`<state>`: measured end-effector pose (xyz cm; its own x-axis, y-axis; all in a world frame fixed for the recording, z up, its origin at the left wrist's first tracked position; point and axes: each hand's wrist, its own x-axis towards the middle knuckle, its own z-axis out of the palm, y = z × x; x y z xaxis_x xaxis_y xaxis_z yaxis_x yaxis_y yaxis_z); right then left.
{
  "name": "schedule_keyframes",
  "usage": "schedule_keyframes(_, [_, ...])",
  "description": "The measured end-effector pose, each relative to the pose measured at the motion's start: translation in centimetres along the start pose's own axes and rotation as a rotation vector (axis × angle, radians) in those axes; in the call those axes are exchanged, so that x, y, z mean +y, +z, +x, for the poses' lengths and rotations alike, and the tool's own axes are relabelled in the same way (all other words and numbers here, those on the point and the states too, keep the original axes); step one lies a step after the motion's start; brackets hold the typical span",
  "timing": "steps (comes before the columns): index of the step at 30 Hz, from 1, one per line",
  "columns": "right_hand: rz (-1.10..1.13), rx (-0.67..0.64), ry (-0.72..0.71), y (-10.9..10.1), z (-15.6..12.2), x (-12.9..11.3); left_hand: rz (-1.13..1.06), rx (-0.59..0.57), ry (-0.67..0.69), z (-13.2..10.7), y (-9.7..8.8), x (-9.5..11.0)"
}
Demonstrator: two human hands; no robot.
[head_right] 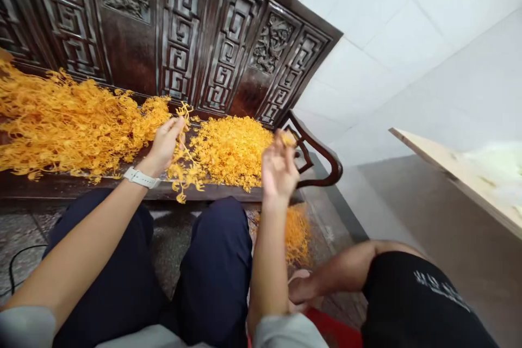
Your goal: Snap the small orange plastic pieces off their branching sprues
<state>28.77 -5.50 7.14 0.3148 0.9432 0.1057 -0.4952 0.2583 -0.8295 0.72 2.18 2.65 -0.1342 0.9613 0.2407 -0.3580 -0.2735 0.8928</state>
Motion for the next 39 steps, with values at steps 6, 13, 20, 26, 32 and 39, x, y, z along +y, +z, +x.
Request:
schedule_keyframes(6, [0.077, 0.24, 0.361, -3.2, 0.3, 4.5, 0.143, -0.217, -0.19, -1.5, 4.0, -0.1])
schedule_keyframes(13, [-0.152, -0.297, 0.111, -1.7, -2.9, 2.1, 0.238, -0.708, -0.153, -3.7, 12.3, -0.1])
schedule_keyframes(20, [-0.182, -0.201, -0.04, -1.7, -0.6, 3.3, 0.339, -0.716, -0.014, -2.2, 14.1, 0.9])
schedule_keyframes(26, [-0.184, -0.105, -0.081, -2.6, -1.4, 3.9, 0.714, -0.651, 0.436, 1.3, 12.5, 0.8])
schedule_keyframes(32, [-0.232, -0.129, -0.142, -1.8, -1.1, 4.8, 0.63, -0.555, 0.409, 4.1, 13.6, -3.7])
schedule_keyframes(39, [-0.259, -0.116, -0.176, -1.6, -3.3, 3.5, 0.373, 0.094, 0.015, 13.2, 10.0, -9.4])
